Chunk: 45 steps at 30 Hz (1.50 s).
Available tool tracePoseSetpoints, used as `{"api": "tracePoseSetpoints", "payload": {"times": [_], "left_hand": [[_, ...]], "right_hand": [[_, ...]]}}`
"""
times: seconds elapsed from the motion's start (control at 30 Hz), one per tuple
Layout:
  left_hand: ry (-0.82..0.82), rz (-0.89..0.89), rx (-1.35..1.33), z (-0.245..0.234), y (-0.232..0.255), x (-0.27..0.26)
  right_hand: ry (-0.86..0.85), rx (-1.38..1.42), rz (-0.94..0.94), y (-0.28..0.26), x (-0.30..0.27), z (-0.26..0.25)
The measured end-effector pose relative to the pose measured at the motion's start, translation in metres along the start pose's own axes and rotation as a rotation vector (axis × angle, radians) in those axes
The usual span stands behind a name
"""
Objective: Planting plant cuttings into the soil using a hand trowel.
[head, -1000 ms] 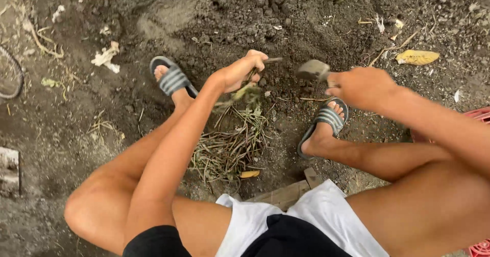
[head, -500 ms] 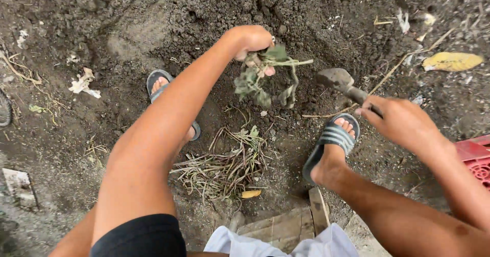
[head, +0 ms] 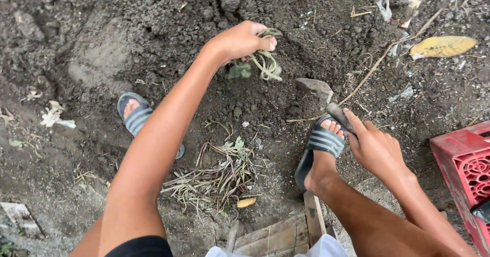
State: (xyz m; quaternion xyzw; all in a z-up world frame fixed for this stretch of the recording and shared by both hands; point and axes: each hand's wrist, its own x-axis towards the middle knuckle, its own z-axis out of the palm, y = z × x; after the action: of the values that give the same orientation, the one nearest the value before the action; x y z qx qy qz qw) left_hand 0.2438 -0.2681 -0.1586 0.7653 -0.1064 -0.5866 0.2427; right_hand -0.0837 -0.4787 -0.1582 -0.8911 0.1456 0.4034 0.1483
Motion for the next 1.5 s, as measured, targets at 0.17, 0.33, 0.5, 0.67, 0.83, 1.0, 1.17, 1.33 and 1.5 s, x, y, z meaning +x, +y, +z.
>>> {"api": "tracePoseSetpoints", "payload": {"times": [0.17,0.33,0.5,0.67,0.83,1.0,1.17,1.33,1.5], "left_hand": [[0.125,0.069,-0.296,0.019,0.014,-0.04],[0.269,0.222,-0.539,0.036,0.008,-0.048],[0.266,0.27,-0.794,0.054,0.01,-0.045],[0.182,0.248,-1.03,0.066,0.028,-0.055],[0.197,0.381,-1.003,0.061,0.008,-0.052],[0.299,0.321,-0.287,0.044,0.008,-0.07],[0.425,0.367,-0.16,0.055,0.0,-0.065],[0.611,0.481,-0.36,0.055,-0.014,-0.058],[0.627,0.554,-0.685,0.065,-0.01,-0.061]], "right_hand": [[0.013,0.02,-0.007,0.001,-0.003,-0.002],[-0.001,0.011,0.017,-0.002,0.007,0.0],[0.412,0.075,-0.168,-0.016,0.038,-0.007],[0.547,0.736,-0.446,-0.078,0.064,-0.063],[0.481,0.871,-0.554,-0.086,0.062,-0.065],[0.42,0.813,-0.52,-0.061,0.037,-0.081],[0.684,0.598,-0.63,-0.061,0.021,-0.089],[0.858,0.283,-0.787,-0.06,0.032,-0.067],[0.874,0.368,-0.672,-0.05,0.038,-0.051]]}}
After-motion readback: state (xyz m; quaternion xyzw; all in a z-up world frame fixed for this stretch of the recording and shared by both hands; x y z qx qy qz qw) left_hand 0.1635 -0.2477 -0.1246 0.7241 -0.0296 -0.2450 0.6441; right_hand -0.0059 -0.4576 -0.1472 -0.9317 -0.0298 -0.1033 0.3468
